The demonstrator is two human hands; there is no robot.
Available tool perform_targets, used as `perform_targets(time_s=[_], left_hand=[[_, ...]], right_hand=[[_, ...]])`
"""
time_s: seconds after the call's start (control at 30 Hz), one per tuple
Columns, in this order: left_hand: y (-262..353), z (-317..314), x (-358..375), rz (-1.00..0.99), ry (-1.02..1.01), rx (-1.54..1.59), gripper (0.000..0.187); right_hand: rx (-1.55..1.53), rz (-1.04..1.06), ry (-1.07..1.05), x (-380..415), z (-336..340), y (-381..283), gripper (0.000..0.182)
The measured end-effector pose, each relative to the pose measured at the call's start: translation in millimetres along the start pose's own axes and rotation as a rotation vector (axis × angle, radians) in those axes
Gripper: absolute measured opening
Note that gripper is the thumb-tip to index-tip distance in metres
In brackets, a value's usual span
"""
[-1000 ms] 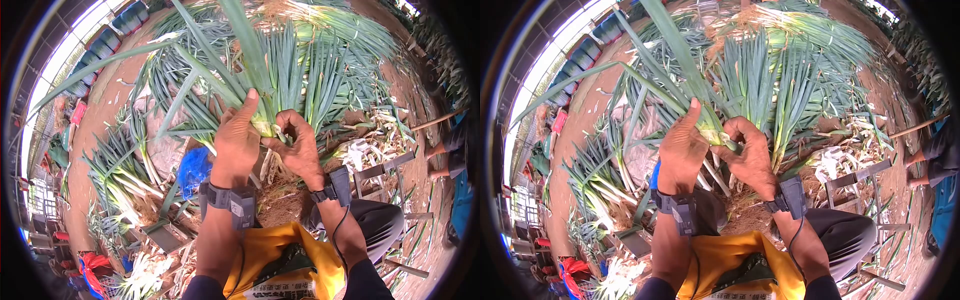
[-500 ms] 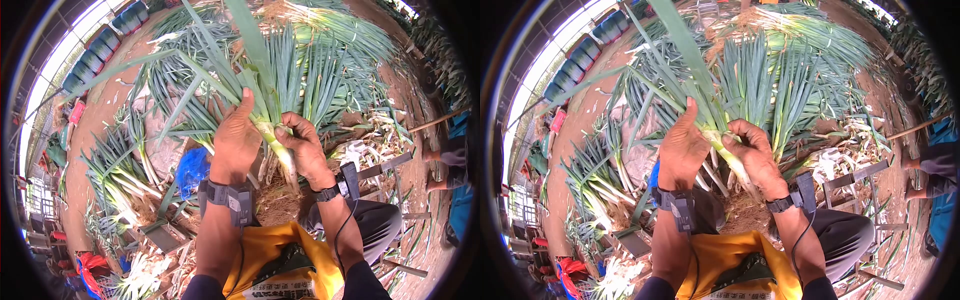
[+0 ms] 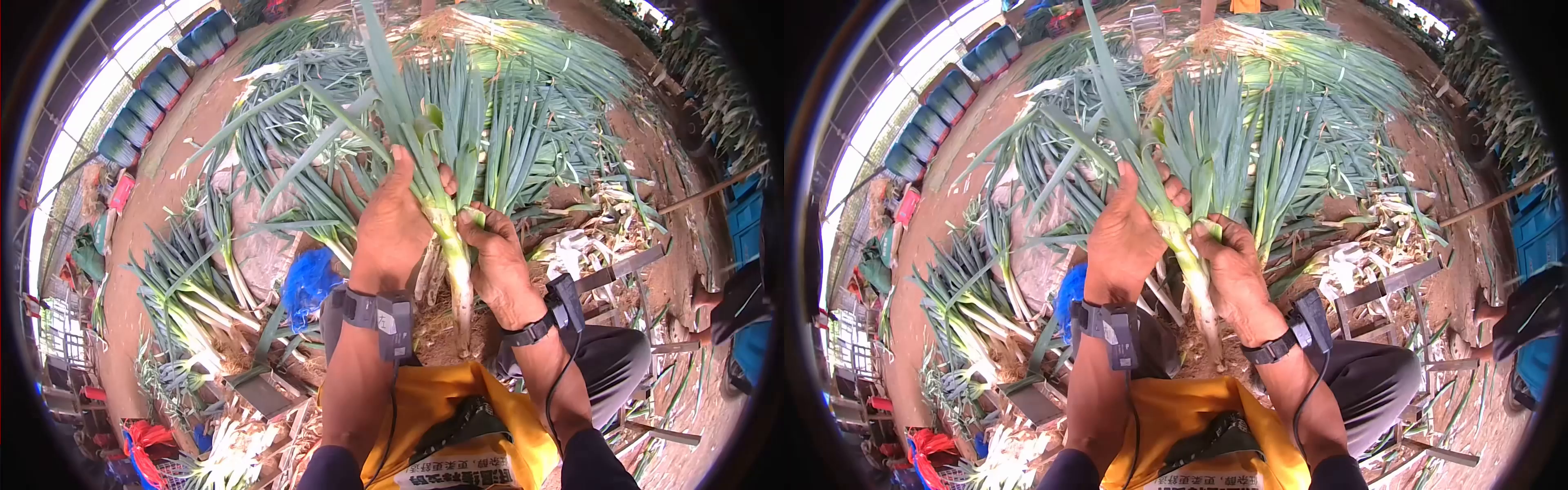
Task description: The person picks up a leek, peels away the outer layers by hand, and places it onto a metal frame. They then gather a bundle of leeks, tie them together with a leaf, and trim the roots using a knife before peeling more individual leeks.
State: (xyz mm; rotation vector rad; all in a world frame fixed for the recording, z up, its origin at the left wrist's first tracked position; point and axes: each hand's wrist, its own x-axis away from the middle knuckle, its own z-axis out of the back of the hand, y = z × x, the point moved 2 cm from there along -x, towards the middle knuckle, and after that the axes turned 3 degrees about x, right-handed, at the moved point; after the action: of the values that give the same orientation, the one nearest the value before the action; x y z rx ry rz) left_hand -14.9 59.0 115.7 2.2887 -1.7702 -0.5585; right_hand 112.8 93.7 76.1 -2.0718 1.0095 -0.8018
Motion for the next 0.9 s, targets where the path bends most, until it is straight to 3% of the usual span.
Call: perform_targets(time_s=[0.03,0.13,0.23,0.27,0.37,0.4,0.5,0.67,0.8,0.9], left_hand=[[-2,-1,0,0.01,-0.054,0.026,0.046],[-10,2,1,-0.003,0.124,-0.411,0.048],[-28,-18,4,-0.224,0.193,-0.67,0.049],[-29,-18,2,-0.333,0.182,-0.712,0.036],[-20,-19,3,-0.279,0.145,-1.049,0.03],[-25,-20,2,-0.354,0.144,-1.0,0.025],[-15,-7,1,-0.312,0.184,-1.312,0.021],[-26,-1,-3,-0.384,0.11,-0.996,0.023],[-33,5,-4,-0.442,0.134,-0.891,0.022],[-22,7,0,-0.333,0.359,-0.679,0.016]], right_hand=[[0.001,0.012,0.016,4,-2,-2,0.032],[0.396,0.293,0.056,9,-2,-11,0.02],[0.711,0.659,0.032,9,-5,-29,0.011],[0.776,0.686,0.067,8,-3,-30,0.01],[0.866,0.727,0.093,12,-6,-35,0.011],[0.822,0.69,0.088,12,-5,-35,0.011],[0.709,0.638,0.002,2,7,-32,0.009],[0.317,0.356,-0.046,8,8,-32,0.005],[0.243,0.39,-0.042,14,5,-22,0.006],[0.265,0.481,-0.032,19,15,-15,0.008]])
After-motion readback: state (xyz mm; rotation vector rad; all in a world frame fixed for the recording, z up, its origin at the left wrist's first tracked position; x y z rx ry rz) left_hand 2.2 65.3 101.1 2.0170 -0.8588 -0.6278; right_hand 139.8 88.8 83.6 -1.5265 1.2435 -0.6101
